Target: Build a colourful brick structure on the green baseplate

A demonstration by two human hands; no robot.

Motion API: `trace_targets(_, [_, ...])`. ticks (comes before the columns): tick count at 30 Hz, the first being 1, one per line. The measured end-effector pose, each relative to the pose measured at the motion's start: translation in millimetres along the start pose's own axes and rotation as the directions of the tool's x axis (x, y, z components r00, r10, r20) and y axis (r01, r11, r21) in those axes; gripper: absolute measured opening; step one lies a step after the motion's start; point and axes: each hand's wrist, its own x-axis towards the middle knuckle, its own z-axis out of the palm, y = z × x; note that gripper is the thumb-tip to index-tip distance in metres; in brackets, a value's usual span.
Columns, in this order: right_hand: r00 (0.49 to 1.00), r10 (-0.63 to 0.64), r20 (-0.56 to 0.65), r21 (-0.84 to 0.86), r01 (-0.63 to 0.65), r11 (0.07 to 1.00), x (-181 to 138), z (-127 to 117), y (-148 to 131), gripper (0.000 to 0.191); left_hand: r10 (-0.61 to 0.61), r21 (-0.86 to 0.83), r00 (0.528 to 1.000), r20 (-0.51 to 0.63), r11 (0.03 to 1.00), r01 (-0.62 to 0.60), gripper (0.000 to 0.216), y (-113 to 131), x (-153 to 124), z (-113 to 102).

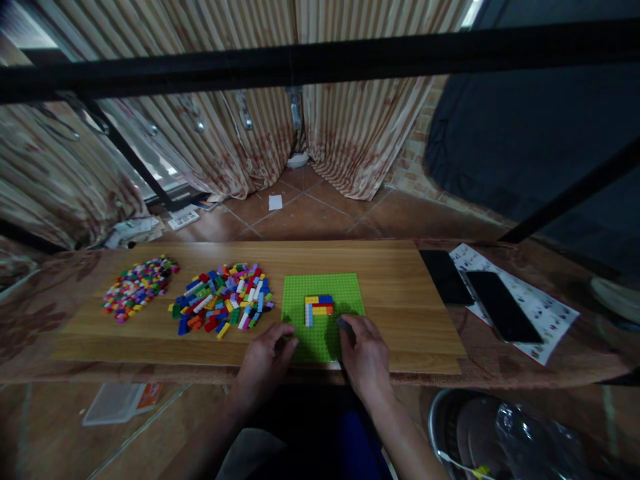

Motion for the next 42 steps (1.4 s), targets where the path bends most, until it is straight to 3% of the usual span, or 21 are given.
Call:
trace_targets(9, [0.996,0.052,-0.078,-0.054,-0.057,0.997,0,19,-20,0.028,0.003,0.064,1.0,0.014,0.998,-0.004,0.019,3,9,9])
trace_targets(14, [0.997,0.071,-0.014,-0.031,-0.072,0.997,2,20,-23,0.031,0.016,0.075,1.0,0.011,0.997,-0.017,0.017,0,8,10])
trace_targets(20, [0.991,0.114,0.074,0.043,-0.117,0.992,2,4,-10,0.034,0.013,0.054,1.0,0.011,0.998,-0.013,0.016,-3,7,10])
trace_targets(31, [0.993,0.026,0.114,-0.024,-0.023,0.999,7,10,-5,0.032,0.041,0.053,0.999,0.018,0.998,-0.042,0.016,-4,7,10])
trace_targets(38, [0.999,0.026,0.037,-0.14,-0.021,0.99,5,16,-12,0.033,0.048,0.059,0.999,0.013,0.997,-0.048,0.016,-5,8,12])
trace_targets(42, [0.999,-0.025,0.029,-0.114,0.028,0.993,3,15,-13,0.03,0.049,0.056,0.999,0.018,0.997,-0.05,0.017,-4,7,11])
